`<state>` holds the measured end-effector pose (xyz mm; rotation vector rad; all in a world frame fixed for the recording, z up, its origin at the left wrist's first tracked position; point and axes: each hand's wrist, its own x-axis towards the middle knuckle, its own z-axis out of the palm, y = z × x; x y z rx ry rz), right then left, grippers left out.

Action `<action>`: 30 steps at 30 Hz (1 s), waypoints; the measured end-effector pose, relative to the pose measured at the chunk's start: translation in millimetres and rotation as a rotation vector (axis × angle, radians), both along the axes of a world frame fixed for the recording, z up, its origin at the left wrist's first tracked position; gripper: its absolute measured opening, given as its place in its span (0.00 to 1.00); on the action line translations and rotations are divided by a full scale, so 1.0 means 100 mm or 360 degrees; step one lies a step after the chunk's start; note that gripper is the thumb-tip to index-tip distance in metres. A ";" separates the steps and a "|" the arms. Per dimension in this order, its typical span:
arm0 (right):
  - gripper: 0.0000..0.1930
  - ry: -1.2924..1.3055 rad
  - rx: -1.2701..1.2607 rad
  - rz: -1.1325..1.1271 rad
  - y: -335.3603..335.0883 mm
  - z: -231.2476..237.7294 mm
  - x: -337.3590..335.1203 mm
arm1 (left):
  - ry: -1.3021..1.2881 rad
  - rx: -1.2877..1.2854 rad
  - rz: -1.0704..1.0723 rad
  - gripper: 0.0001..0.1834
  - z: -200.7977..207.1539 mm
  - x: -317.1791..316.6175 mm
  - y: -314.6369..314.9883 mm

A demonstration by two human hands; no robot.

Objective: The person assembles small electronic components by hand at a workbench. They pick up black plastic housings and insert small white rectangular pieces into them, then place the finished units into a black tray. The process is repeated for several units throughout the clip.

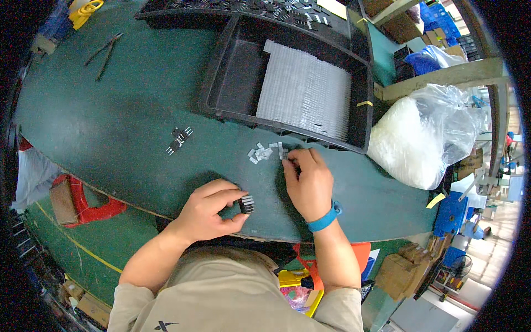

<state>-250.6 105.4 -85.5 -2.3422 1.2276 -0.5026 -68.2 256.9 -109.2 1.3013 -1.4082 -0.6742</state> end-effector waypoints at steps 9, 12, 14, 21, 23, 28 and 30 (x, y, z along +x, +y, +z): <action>0.07 0.0030 0.0078 0.0359 0.19 0.23 -0.04 | 0.0014 0.0118 -0.0014 0.20 0.03 0.03 0.02; 0.08 -0.0111 0.0122 0.0460 0.27 0.35 -0.04 | 0.0086 0.0198 -0.0013 0.20 0.05 0.04 0.03; 0.10 -0.0168 0.0175 0.0514 0.32 0.41 -0.05 | 0.0109 0.0215 -0.0028 0.20 0.07 0.04 0.03; 0.10 -0.0413 0.0541 0.0609 0.40 0.52 -0.03 | 0.0091 0.0134 -0.0054 0.20 0.03 0.06 0.03; 0.09 -0.0539 0.0551 0.0643 0.40 0.46 -0.04 | 0.0088 0.0116 -0.0052 0.20 0.04 0.06 0.03; 0.09 -0.0506 0.0612 0.0635 0.39 0.50 -0.03 | 0.0080 0.0107 -0.0061 0.20 0.04 0.06 0.03; 0.09 -0.0470 0.0685 0.0552 0.41 0.55 0.00 | 0.0093 0.0110 -0.0065 0.20 0.02 0.05 0.03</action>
